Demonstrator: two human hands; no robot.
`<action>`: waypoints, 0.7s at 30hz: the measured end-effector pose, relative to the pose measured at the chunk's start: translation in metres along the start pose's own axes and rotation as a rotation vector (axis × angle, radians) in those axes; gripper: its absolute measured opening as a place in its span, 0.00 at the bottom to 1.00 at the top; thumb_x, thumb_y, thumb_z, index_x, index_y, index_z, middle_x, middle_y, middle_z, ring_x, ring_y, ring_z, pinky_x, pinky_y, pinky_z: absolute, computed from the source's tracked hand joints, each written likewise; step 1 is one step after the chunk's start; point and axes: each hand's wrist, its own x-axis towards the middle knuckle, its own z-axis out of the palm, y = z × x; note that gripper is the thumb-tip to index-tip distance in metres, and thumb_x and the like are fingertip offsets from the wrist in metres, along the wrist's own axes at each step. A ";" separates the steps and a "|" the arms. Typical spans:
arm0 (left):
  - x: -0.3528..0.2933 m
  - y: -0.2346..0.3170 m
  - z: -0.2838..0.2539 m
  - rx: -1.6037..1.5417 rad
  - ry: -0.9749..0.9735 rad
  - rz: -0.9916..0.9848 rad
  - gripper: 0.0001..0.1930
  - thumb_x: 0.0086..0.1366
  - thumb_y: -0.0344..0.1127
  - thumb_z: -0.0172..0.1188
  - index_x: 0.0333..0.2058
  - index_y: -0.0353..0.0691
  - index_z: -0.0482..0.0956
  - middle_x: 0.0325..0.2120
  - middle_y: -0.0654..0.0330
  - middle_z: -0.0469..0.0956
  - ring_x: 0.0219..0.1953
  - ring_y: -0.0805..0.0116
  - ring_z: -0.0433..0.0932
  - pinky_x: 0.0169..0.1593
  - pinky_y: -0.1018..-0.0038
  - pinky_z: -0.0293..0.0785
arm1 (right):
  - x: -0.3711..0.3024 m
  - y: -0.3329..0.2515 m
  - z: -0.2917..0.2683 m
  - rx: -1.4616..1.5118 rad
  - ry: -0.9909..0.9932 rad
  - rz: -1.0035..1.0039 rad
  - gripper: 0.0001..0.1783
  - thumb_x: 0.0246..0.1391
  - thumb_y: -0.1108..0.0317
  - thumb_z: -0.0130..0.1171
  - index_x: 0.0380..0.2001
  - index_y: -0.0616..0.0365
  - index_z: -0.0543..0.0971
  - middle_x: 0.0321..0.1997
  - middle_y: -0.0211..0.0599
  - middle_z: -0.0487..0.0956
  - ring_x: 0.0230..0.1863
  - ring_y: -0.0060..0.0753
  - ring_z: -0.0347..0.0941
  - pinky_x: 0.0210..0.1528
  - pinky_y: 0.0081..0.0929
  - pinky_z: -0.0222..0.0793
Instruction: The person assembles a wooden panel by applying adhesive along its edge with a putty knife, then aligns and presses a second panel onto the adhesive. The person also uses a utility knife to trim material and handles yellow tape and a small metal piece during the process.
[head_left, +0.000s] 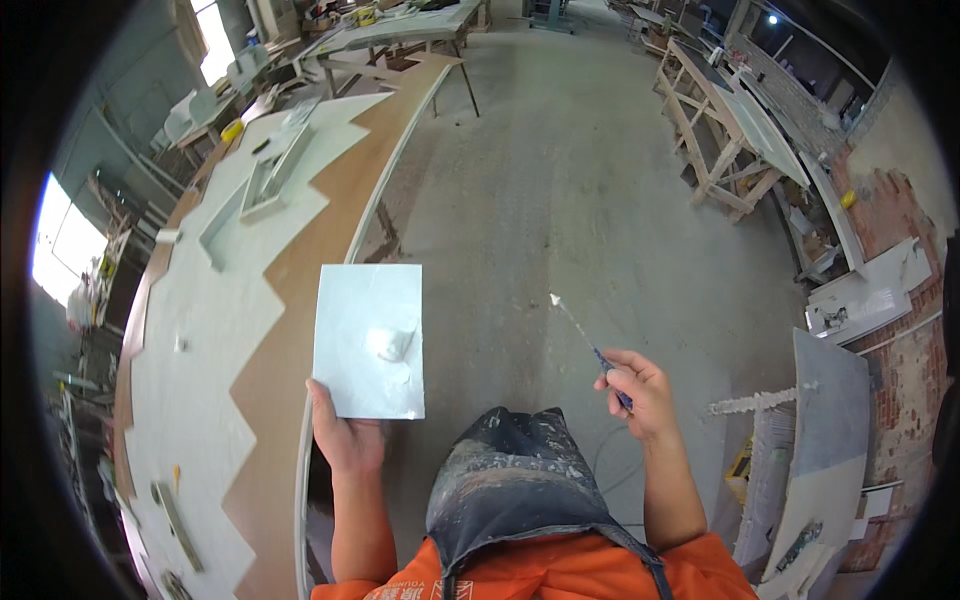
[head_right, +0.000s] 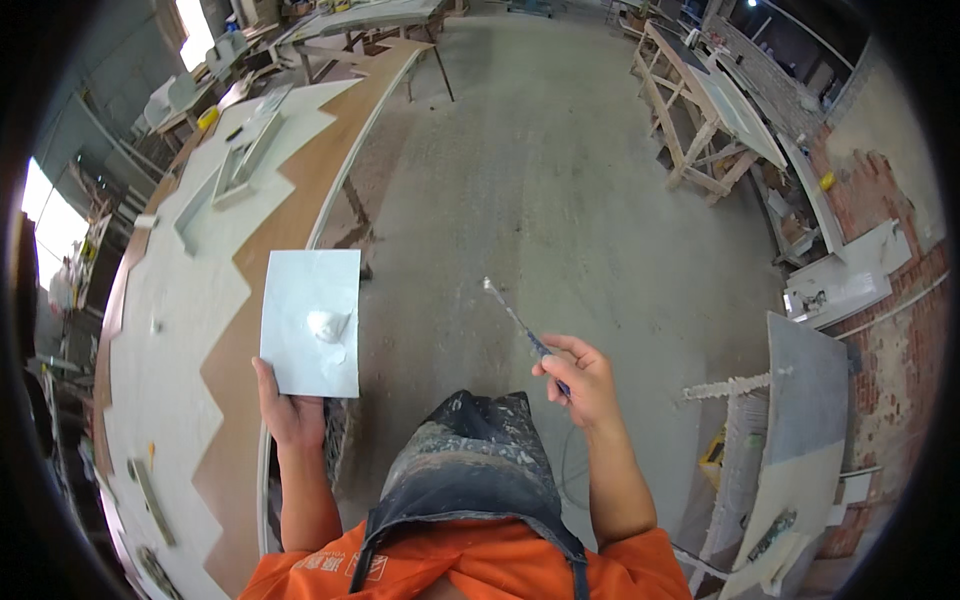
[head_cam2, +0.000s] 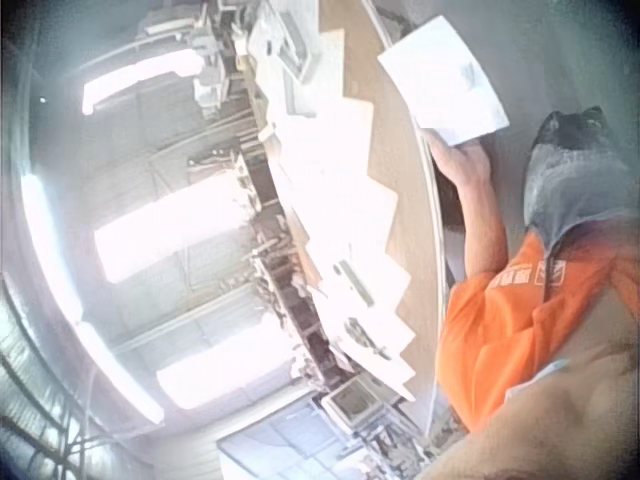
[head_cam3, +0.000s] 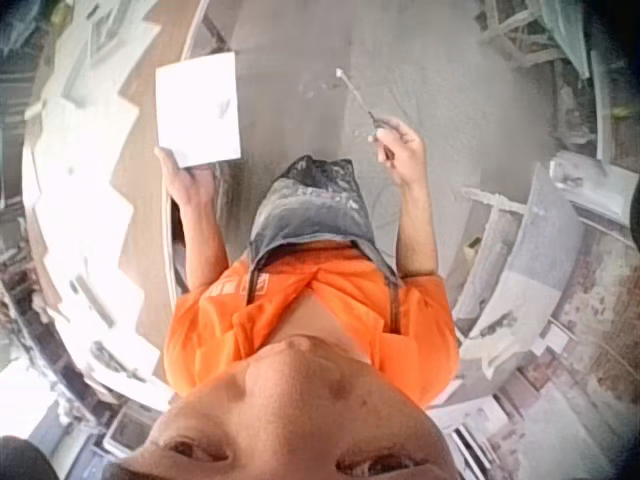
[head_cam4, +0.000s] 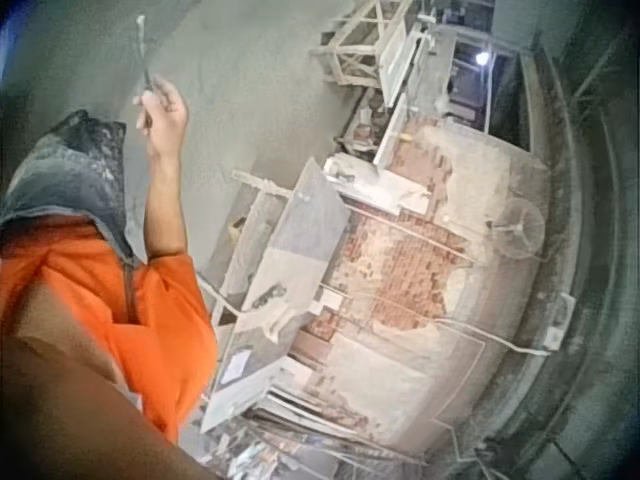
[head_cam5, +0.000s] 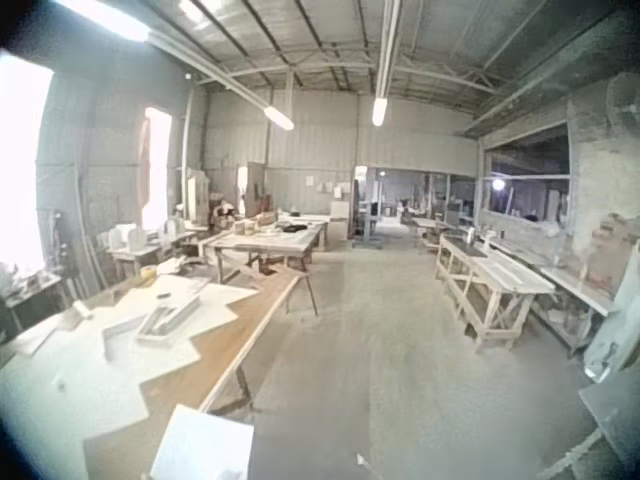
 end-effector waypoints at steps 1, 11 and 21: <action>0.032 -0.008 0.006 -0.004 0.017 -0.020 0.30 0.79 0.52 0.44 0.67 0.33 0.63 0.66 0.51 0.69 0.66 0.54 0.70 0.67 0.53 0.70 | 0.034 0.002 -0.004 0.164 0.008 0.072 0.20 0.61 0.69 0.60 0.54 0.69 0.77 0.33 0.44 0.83 0.20 0.23 0.73 0.18 0.18 0.63; 0.267 -0.075 0.069 -0.001 0.172 0.099 0.30 0.79 0.51 0.45 0.67 0.33 0.62 0.67 0.50 0.67 0.67 0.52 0.69 0.67 0.50 0.70 | 0.441 -0.021 0.038 0.592 -0.141 0.201 0.15 0.64 0.67 0.57 0.51 0.64 0.76 0.35 0.45 0.82 0.22 0.29 0.73 0.21 0.26 0.64; 0.472 -0.103 0.108 -0.030 0.513 0.219 0.30 0.77 0.54 0.49 0.67 0.38 0.64 0.65 0.54 0.70 0.64 0.55 0.72 0.64 0.55 0.73 | 0.777 -0.090 0.128 0.493 -0.132 0.262 0.13 0.65 0.67 0.59 0.49 0.60 0.78 0.37 0.40 0.83 0.26 0.27 0.76 0.24 0.24 0.68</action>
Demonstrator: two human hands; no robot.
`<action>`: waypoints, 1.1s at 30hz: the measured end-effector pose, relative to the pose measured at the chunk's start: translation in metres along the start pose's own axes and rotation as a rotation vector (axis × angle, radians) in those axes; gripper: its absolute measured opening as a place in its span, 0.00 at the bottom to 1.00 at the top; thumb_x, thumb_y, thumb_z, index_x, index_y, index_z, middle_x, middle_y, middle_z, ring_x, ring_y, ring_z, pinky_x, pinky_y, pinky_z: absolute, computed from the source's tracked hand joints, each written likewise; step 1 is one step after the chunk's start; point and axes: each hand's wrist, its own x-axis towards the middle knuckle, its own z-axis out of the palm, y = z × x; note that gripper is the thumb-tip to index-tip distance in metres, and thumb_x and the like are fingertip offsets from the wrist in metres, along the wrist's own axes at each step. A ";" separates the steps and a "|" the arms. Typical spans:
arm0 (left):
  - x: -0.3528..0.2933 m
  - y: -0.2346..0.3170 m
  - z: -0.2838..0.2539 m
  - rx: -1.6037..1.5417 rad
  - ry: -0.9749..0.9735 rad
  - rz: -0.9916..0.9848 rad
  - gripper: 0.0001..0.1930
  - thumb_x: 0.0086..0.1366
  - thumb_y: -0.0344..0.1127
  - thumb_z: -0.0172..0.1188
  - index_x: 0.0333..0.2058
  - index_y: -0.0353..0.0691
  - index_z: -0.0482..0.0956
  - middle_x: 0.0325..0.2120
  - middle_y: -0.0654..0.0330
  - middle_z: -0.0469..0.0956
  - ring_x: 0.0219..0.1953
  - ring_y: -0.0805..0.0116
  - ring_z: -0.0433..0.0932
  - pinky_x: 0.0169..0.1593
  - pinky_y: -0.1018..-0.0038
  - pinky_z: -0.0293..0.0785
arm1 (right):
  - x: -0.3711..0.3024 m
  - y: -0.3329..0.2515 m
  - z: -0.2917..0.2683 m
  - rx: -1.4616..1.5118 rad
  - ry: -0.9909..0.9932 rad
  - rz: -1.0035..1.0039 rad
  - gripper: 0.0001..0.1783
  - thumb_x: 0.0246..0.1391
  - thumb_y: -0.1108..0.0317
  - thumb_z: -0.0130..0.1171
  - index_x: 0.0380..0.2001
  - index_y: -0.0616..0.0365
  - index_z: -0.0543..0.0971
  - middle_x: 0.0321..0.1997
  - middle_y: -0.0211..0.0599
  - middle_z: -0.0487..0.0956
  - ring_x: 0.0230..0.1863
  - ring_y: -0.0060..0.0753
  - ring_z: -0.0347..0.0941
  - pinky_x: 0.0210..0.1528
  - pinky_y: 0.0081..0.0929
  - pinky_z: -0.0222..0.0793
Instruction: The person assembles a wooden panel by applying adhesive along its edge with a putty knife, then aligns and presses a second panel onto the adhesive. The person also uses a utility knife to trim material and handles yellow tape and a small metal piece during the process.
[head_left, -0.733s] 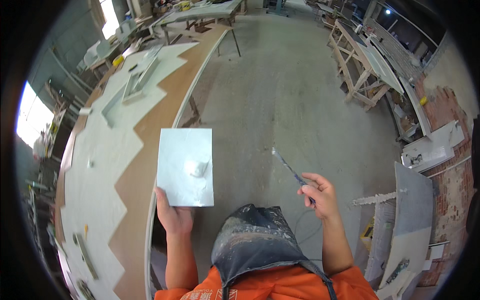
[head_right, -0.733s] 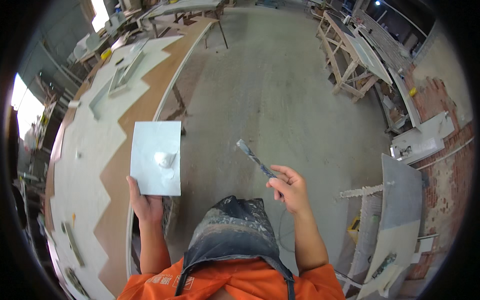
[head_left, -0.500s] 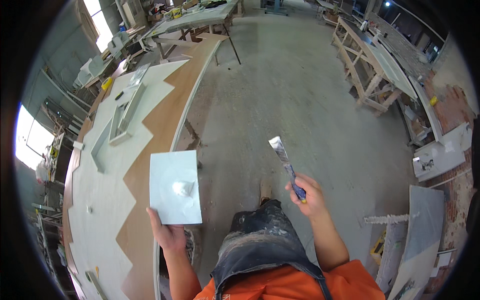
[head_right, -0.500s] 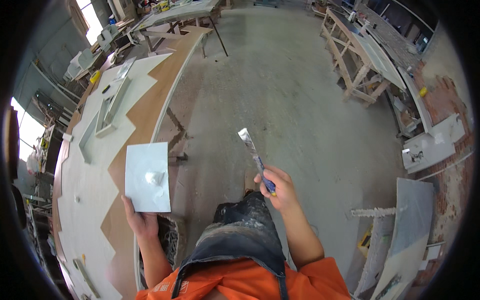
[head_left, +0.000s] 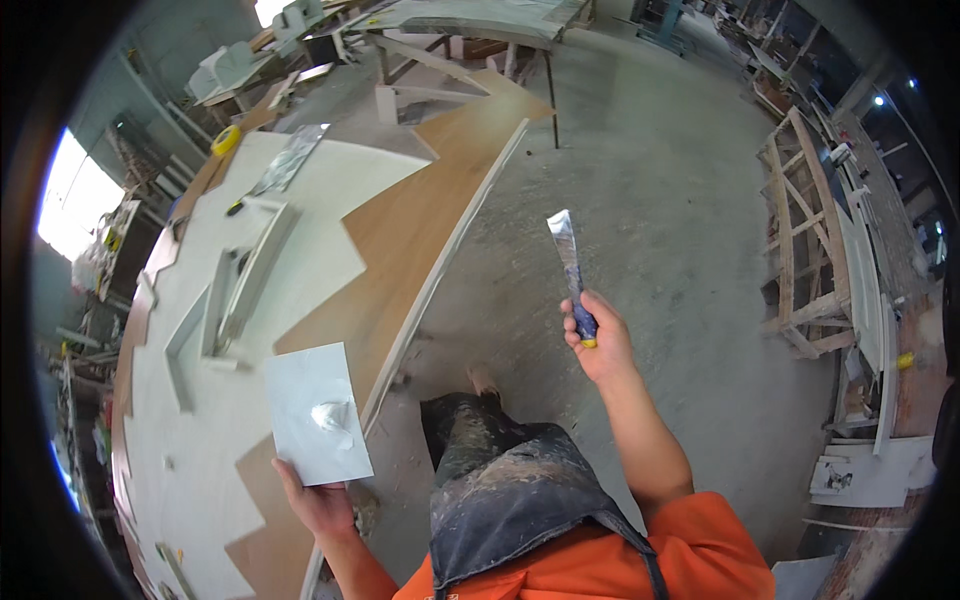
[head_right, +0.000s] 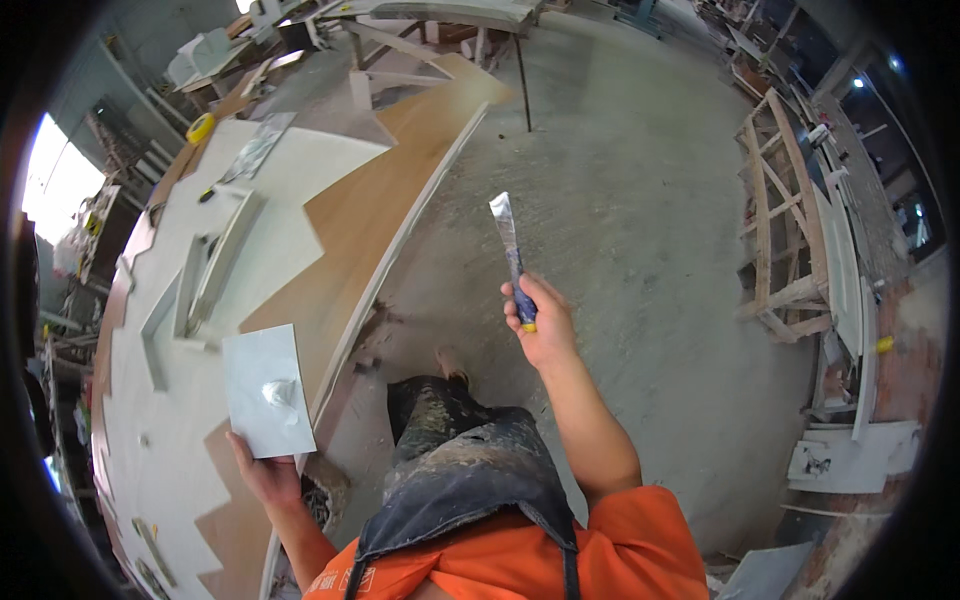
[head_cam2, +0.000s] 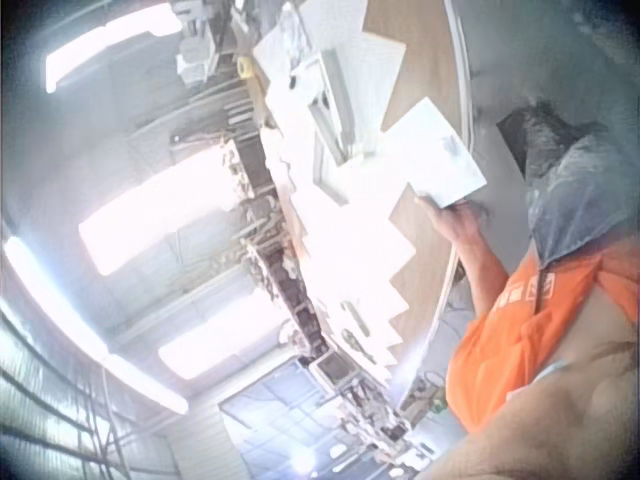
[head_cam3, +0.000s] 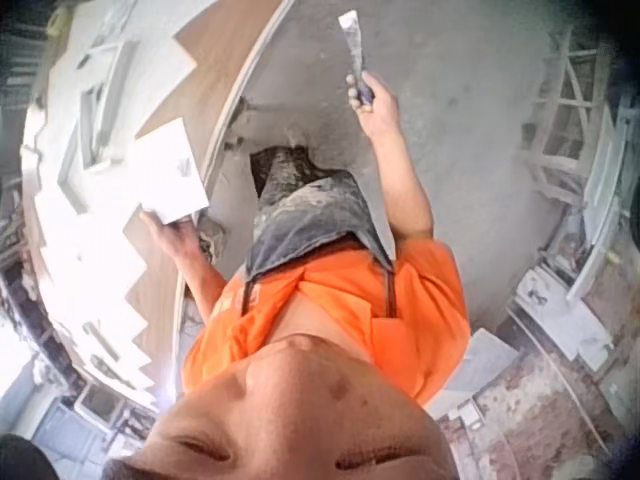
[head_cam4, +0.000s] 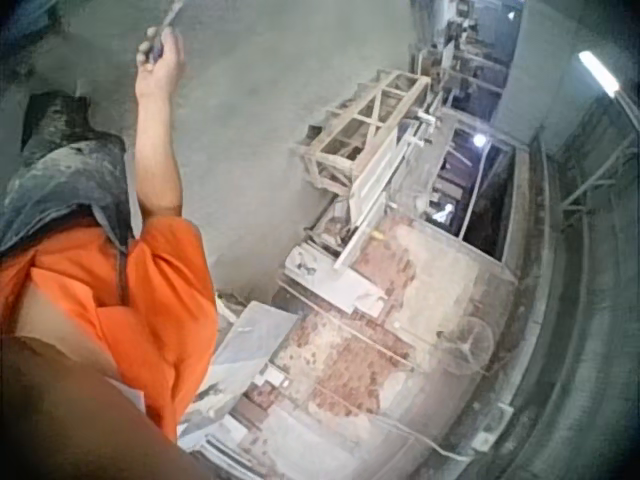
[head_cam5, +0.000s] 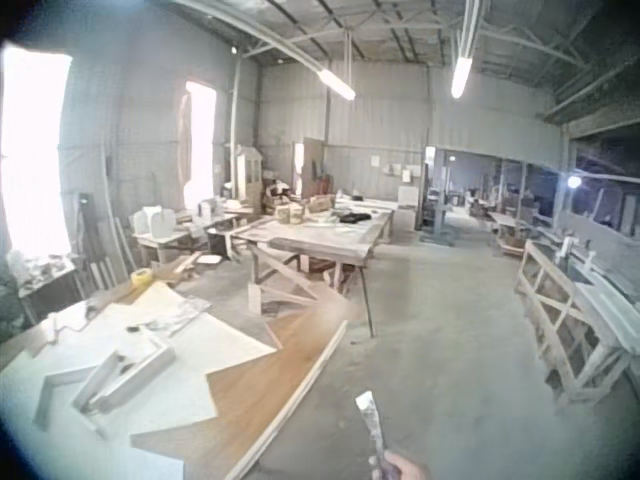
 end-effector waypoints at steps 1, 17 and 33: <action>0.024 -0.012 0.017 0.031 -0.027 -0.010 0.31 0.77 0.55 0.49 0.67 0.38 0.64 0.66 0.54 0.69 0.65 0.56 0.72 0.65 0.55 0.73 | 0.027 -0.007 0.009 -0.023 0.007 -0.002 0.15 0.66 0.66 0.59 0.52 0.60 0.77 0.37 0.39 0.83 0.28 0.27 0.77 0.26 0.24 0.70; 0.242 -0.131 0.199 0.185 0.109 -0.217 0.38 0.76 0.61 0.47 0.70 0.34 0.57 0.70 0.52 0.60 0.70 0.52 0.60 0.72 0.54 0.56 | 0.359 -0.029 0.058 -0.142 0.233 -0.064 0.20 0.65 0.65 0.62 0.58 0.58 0.78 0.39 0.32 0.83 0.32 0.23 0.77 0.29 0.21 0.71; 0.250 -0.153 0.224 0.269 0.181 -0.201 0.38 0.76 0.61 0.47 0.70 0.35 0.58 0.68 0.54 0.62 0.69 0.55 0.61 0.70 0.56 0.58 | 0.406 -0.010 0.065 -0.226 0.334 -0.079 0.21 0.63 0.65 0.65 0.57 0.57 0.80 0.40 0.24 0.81 0.32 0.17 0.74 0.31 0.18 0.68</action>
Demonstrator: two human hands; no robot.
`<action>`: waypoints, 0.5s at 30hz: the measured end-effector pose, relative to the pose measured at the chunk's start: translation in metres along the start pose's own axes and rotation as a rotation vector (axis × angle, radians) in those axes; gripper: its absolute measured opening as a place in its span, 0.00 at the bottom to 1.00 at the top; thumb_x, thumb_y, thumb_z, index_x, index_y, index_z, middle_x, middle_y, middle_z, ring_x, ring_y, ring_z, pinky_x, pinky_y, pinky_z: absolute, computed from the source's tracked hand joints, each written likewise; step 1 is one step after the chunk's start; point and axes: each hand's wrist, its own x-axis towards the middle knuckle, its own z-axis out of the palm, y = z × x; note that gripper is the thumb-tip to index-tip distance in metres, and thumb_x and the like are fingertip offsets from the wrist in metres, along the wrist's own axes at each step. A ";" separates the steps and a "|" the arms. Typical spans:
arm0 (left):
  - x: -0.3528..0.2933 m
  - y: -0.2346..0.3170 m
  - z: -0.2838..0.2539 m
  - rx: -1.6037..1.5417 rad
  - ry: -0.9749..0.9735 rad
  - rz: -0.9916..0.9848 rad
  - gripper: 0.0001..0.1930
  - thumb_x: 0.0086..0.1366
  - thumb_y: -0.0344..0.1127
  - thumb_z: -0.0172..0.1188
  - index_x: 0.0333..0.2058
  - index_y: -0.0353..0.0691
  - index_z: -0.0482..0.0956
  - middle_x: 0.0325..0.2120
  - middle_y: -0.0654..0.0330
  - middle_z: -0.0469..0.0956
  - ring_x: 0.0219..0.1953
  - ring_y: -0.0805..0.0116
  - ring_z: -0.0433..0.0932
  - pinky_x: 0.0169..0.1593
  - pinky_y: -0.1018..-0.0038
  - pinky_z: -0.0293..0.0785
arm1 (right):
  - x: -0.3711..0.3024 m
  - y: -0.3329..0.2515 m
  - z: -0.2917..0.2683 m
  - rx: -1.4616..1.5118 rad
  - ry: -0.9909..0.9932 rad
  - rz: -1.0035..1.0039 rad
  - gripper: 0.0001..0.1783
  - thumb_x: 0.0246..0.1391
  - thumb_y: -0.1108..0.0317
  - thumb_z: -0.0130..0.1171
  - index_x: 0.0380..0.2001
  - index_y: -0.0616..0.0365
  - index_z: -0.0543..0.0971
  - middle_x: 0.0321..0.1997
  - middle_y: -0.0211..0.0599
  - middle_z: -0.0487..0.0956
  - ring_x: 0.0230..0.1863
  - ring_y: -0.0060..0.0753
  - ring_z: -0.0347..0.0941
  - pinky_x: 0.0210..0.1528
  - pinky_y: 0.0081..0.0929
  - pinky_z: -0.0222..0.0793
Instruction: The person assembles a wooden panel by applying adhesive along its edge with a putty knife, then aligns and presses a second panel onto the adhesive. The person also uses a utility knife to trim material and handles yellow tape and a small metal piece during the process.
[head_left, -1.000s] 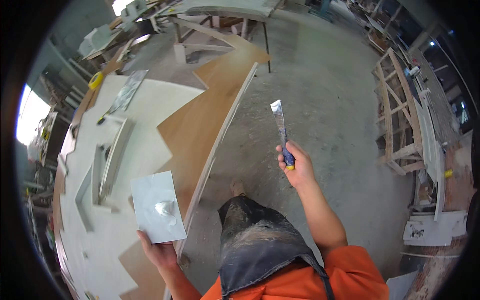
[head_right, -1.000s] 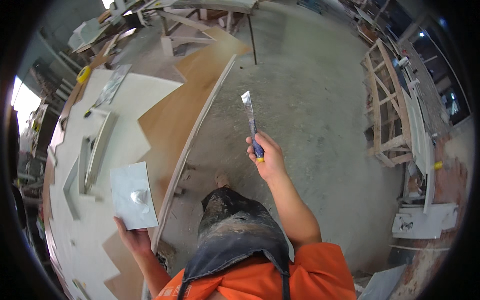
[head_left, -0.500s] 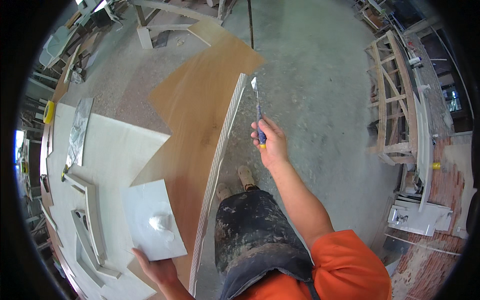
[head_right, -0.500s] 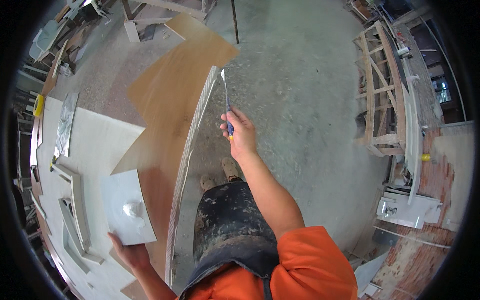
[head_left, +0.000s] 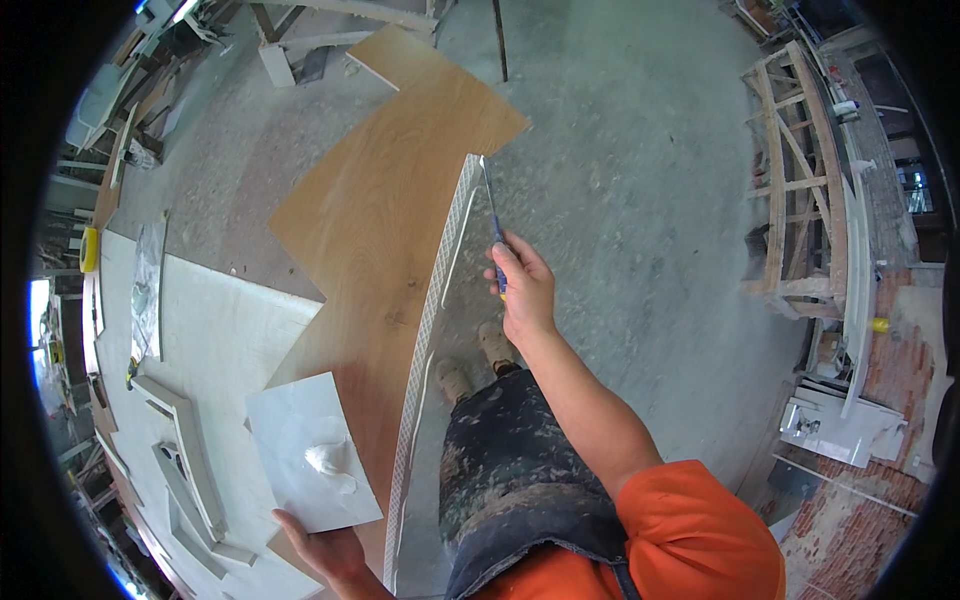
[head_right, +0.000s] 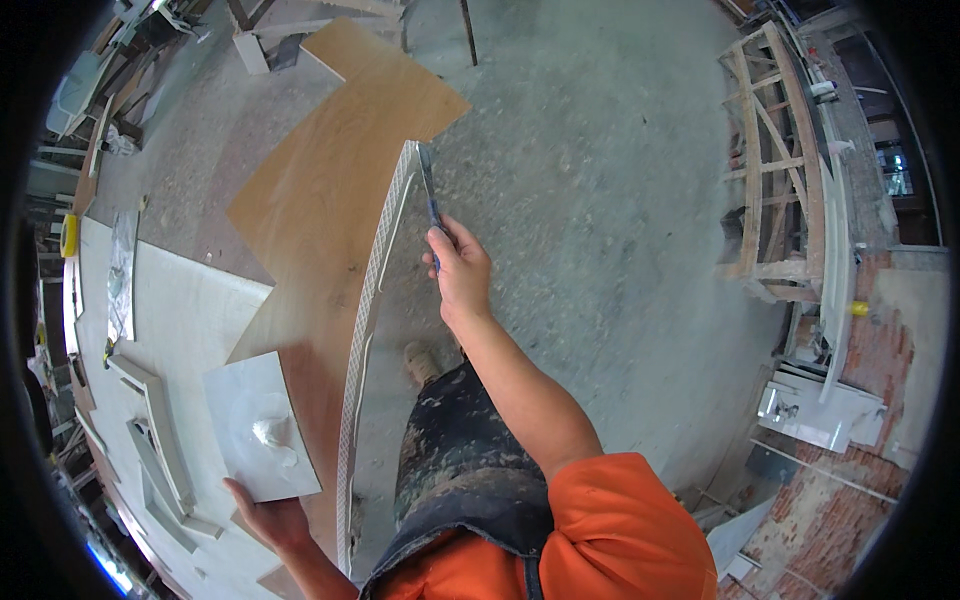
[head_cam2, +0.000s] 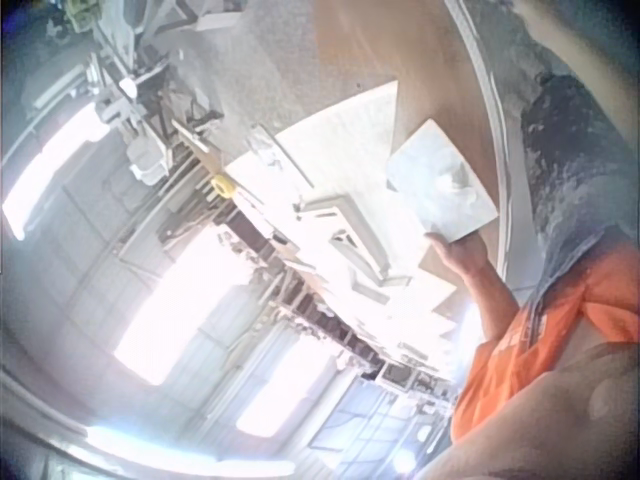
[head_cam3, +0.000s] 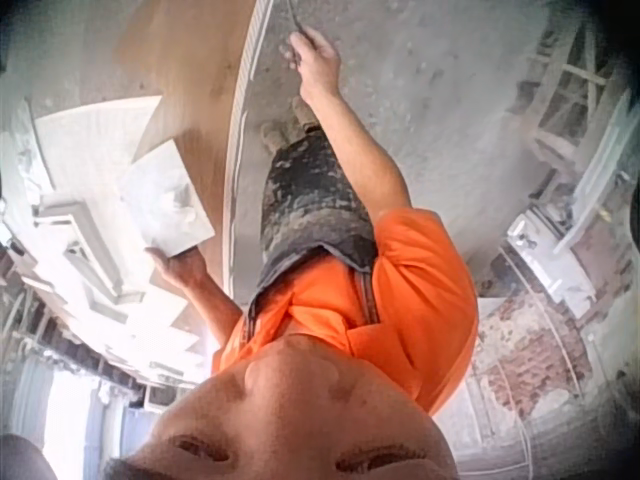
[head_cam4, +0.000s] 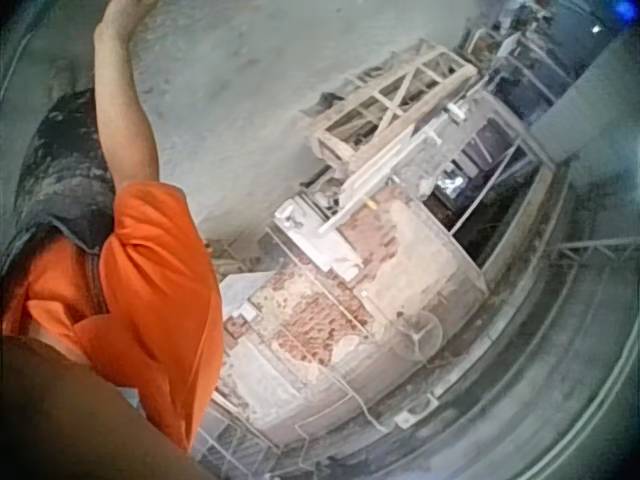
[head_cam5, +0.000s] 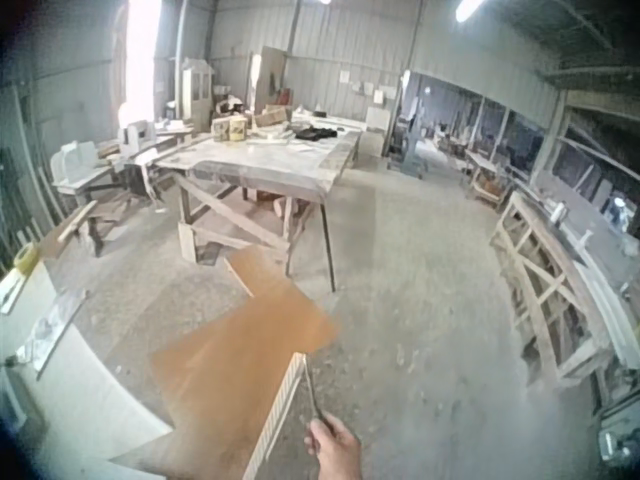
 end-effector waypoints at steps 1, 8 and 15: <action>0.000 0.000 0.001 0.002 -0.001 0.002 0.38 0.76 0.61 0.47 0.70 0.34 0.58 0.68 0.54 0.62 0.69 0.55 0.61 0.70 0.57 0.57 | 0.000 0.002 0.002 -0.012 0.009 -0.008 0.21 0.63 0.65 0.65 0.57 0.56 0.80 0.40 0.24 0.81 0.32 0.17 0.74 0.30 0.17 0.68; -0.004 0.001 0.002 0.050 -0.040 0.004 0.38 0.76 0.61 0.47 0.70 0.34 0.59 0.68 0.54 0.63 0.69 0.56 0.62 0.71 0.57 0.57 | -0.009 0.015 -0.005 -0.068 0.031 -0.026 0.21 0.62 0.67 0.65 0.58 0.57 0.80 0.39 0.23 0.80 0.32 0.17 0.73 0.30 0.18 0.66; -0.008 0.001 0.011 0.054 -0.008 0.009 0.38 0.76 0.61 0.48 0.69 0.34 0.60 0.68 0.54 0.64 0.69 0.56 0.62 0.70 0.57 0.57 | -0.016 0.019 -0.018 -0.124 0.043 -0.058 0.22 0.61 0.68 0.66 0.58 0.58 0.80 0.36 0.22 0.80 0.31 0.17 0.74 0.30 0.18 0.66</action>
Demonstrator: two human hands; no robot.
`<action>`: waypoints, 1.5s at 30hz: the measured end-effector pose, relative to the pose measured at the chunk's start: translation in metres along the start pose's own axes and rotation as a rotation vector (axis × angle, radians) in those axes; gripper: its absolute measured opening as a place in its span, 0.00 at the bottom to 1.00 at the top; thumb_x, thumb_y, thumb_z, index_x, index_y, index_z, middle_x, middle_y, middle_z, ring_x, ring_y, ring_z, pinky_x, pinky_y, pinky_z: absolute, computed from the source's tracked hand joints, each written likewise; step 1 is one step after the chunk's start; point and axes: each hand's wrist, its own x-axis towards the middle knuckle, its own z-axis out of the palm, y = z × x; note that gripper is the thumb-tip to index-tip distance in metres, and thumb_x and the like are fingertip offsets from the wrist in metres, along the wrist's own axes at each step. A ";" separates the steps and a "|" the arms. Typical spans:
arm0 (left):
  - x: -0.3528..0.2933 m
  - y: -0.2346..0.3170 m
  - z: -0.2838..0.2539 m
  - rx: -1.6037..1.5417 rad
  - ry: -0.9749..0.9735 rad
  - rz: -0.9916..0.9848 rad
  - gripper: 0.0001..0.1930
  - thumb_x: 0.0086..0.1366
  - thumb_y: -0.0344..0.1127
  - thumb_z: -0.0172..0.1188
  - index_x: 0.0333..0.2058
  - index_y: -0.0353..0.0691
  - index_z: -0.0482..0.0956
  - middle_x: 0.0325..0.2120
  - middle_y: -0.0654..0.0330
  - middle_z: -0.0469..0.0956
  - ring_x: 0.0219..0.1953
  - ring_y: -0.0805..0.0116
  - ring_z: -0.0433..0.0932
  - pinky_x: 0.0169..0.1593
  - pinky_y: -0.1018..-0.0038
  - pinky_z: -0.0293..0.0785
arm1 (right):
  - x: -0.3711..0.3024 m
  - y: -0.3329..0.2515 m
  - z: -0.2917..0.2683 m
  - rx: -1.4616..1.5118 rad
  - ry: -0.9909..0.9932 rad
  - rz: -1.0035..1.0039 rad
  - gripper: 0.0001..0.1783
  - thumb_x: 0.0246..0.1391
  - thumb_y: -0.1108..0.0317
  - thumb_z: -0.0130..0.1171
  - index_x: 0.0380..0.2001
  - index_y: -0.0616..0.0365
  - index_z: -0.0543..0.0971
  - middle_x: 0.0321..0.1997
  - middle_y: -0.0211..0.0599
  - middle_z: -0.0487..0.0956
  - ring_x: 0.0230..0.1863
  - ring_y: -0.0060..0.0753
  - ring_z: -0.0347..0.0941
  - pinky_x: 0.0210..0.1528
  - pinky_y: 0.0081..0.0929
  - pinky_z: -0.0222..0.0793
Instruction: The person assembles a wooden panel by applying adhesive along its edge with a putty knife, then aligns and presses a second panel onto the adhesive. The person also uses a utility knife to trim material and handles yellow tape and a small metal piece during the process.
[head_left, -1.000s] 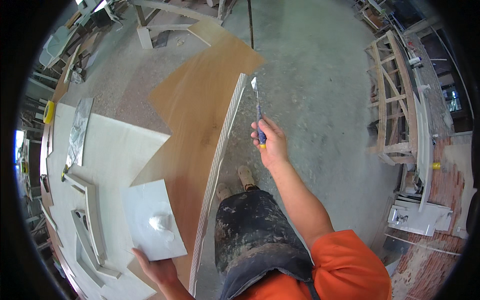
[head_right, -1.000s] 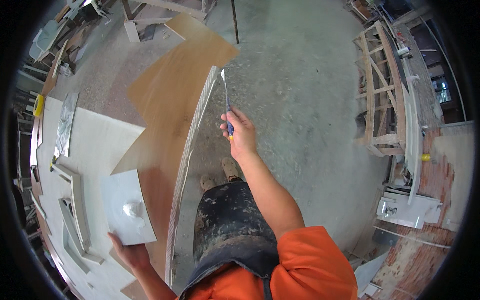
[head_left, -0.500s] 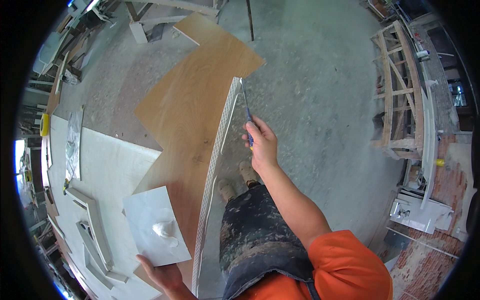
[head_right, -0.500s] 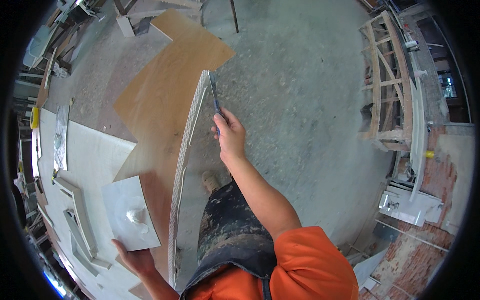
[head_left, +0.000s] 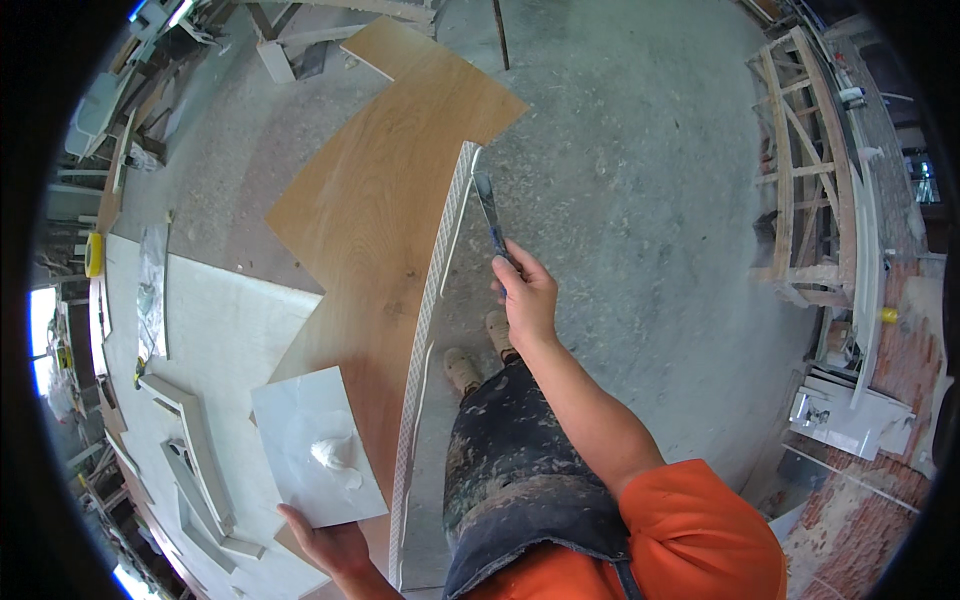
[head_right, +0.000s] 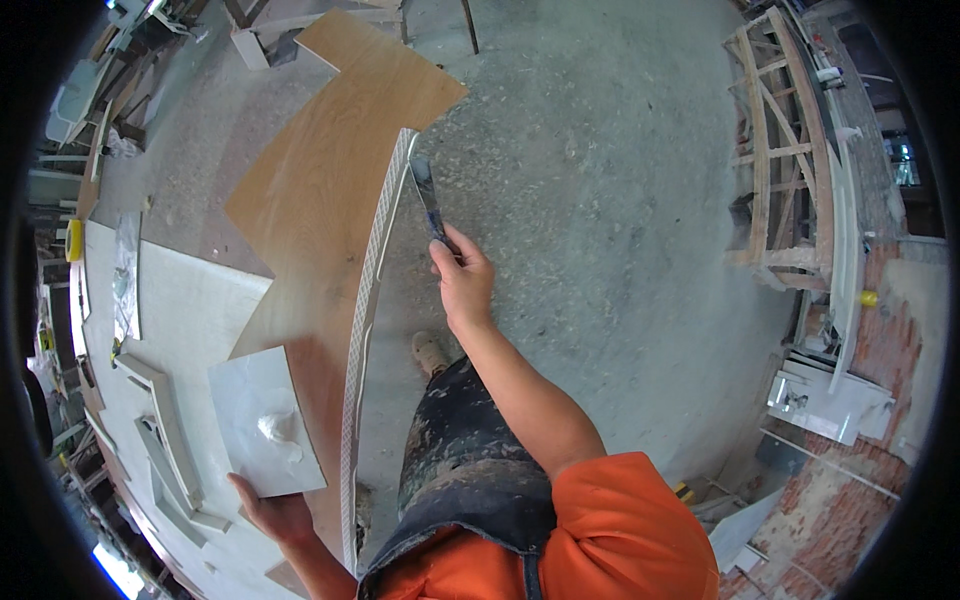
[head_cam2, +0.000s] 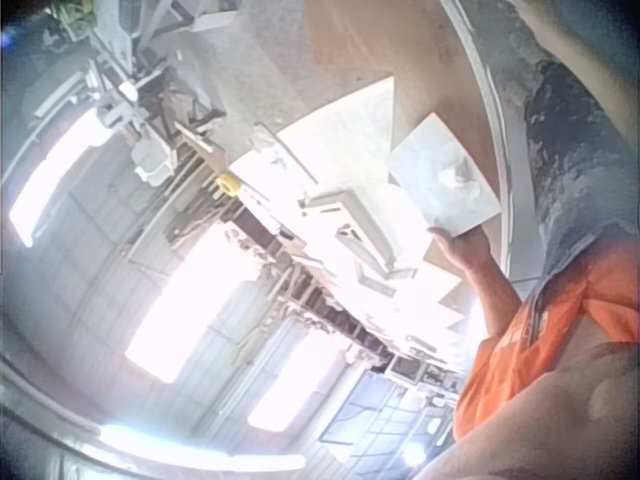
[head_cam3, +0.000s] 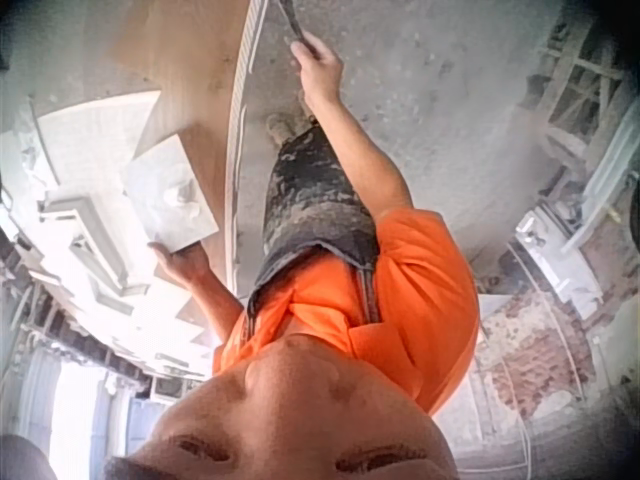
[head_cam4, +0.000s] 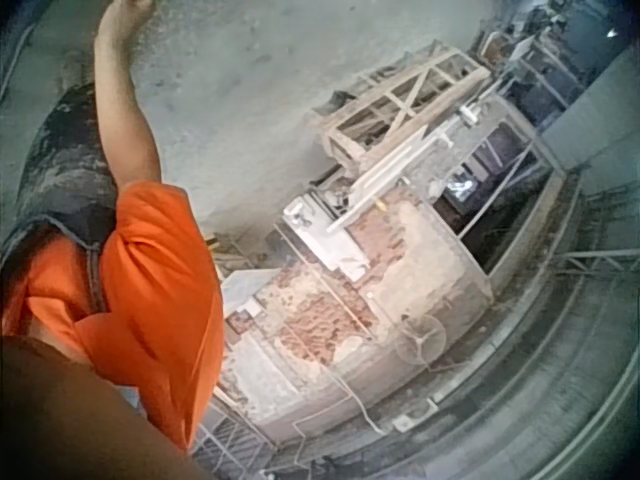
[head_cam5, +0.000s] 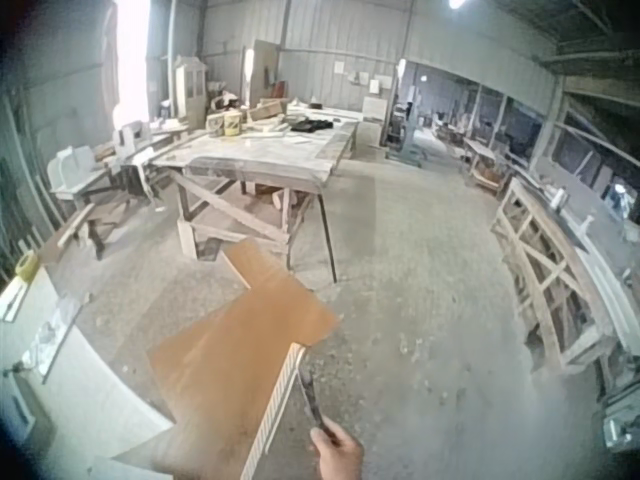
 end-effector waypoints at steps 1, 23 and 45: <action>-0.001 0.001 0.001 0.003 -0.015 0.000 0.38 0.76 0.61 0.48 0.69 0.34 0.60 0.68 0.54 0.64 0.69 0.55 0.62 0.70 0.57 0.57 | 0.002 0.004 -0.002 0.006 0.003 -0.017 0.22 0.61 0.68 0.66 0.58 0.58 0.80 0.36 0.23 0.80 0.31 0.17 0.74 0.30 0.18 0.66; -0.013 0.003 0.020 0.012 -0.209 0.023 0.33 0.77 0.60 0.43 0.67 0.39 0.65 0.62 0.57 0.72 0.64 0.58 0.71 0.66 0.59 0.66 | -0.190 -0.135 -0.018 -0.940 -0.907 -0.572 0.16 0.53 0.72 0.68 0.47 0.56 0.85 0.38 0.38 0.82 0.36 0.42 0.81 0.39 0.31 0.76; -0.019 0.020 -0.022 0.028 -0.023 0.094 0.35 0.77 0.58 0.47 0.69 0.35 0.61 0.66 0.54 0.65 0.68 0.56 0.64 0.69 0.57 0.61 | -0.145 0.026 -0.028 0.152 -0.222 0.290 0.22 0.66 0.68 0.62 0.61 0.60 0.75 0.47 0.33 0.82 0.40 0.27 0.81 0.39 0.26 0.77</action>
